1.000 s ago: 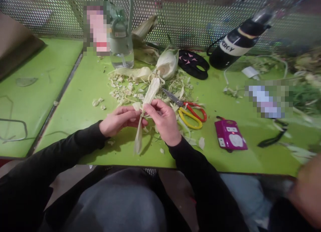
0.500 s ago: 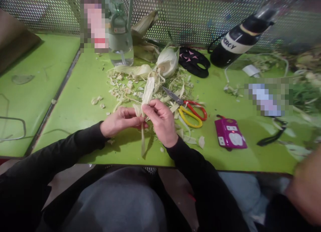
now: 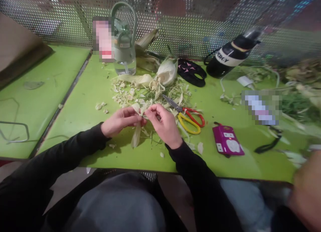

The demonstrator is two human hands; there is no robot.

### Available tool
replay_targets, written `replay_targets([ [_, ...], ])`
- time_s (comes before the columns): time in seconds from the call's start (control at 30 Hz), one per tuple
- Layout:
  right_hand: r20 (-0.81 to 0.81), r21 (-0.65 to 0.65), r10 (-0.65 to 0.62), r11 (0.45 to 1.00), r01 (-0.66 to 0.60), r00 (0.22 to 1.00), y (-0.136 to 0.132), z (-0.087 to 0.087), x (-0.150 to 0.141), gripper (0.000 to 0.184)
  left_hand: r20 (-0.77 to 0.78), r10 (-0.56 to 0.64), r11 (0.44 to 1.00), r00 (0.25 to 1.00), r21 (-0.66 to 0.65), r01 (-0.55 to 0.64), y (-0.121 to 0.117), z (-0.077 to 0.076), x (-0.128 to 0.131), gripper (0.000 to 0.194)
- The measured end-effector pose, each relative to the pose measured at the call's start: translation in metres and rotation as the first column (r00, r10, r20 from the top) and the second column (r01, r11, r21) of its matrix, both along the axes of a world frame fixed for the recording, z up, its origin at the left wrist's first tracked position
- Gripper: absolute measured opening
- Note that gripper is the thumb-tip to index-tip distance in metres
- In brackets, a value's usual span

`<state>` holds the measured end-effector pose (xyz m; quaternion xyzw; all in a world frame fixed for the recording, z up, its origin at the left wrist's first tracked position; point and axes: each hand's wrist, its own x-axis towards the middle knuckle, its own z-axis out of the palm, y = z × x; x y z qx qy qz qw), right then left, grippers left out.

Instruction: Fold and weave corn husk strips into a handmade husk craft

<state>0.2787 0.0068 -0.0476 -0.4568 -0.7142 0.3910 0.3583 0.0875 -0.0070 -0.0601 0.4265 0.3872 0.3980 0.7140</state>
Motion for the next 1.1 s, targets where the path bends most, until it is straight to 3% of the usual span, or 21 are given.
replay_targets([
  [0.2,0.015,0.042,0.034,0.999,-0.034,0.999,-0.001,0.003,-0.002,0.011,-0.095,0.032,0.994,0.995,0.105,-0.022,0.002,-0.009,0.002,0.024],
  [0.37,0.028,0.064,0.051,0.997,-0.052,0.998,-0.005,0.007,-0.001,0.013,-0.125,0.062,0.984,0.99,0.176,-0.039,0.001,-0.01,0.003,0.023],
  [0.67,0.065,0.015,0.043,0.999,-0.044,0.997,-0.006,0.009,0.002,0.018,-0.125,0.069,0.987,0.99,0.151,-0.049,0.002,-0.003,0.002,0.013],
  [0.83,0.081,-0.002,0.051,0.999,-0.051,0.995,0.001,0.003,0.001,0.02,-0.074,-0.01,0.999,0.997,0.045,0.014,0.008,0.005,-0.004,0.007],
  [0.97,0.077,-0.089,0.093,0.992,-0.086,0.993,0.002,0.002,-0.001,0.025,-0.011,-0.011,1.0,1.0,-0.018,0.011,0.007,0.01,-0.004,0.019],
  [1.1,0.087,-0.121,0.083,0.99,-0.072,0.993,0.001,0.002,-0.001,0.032,-0.051,0.001,1.0,0.999,0.007,-0.001,0.007,0.007,-0.004,0.013],
])
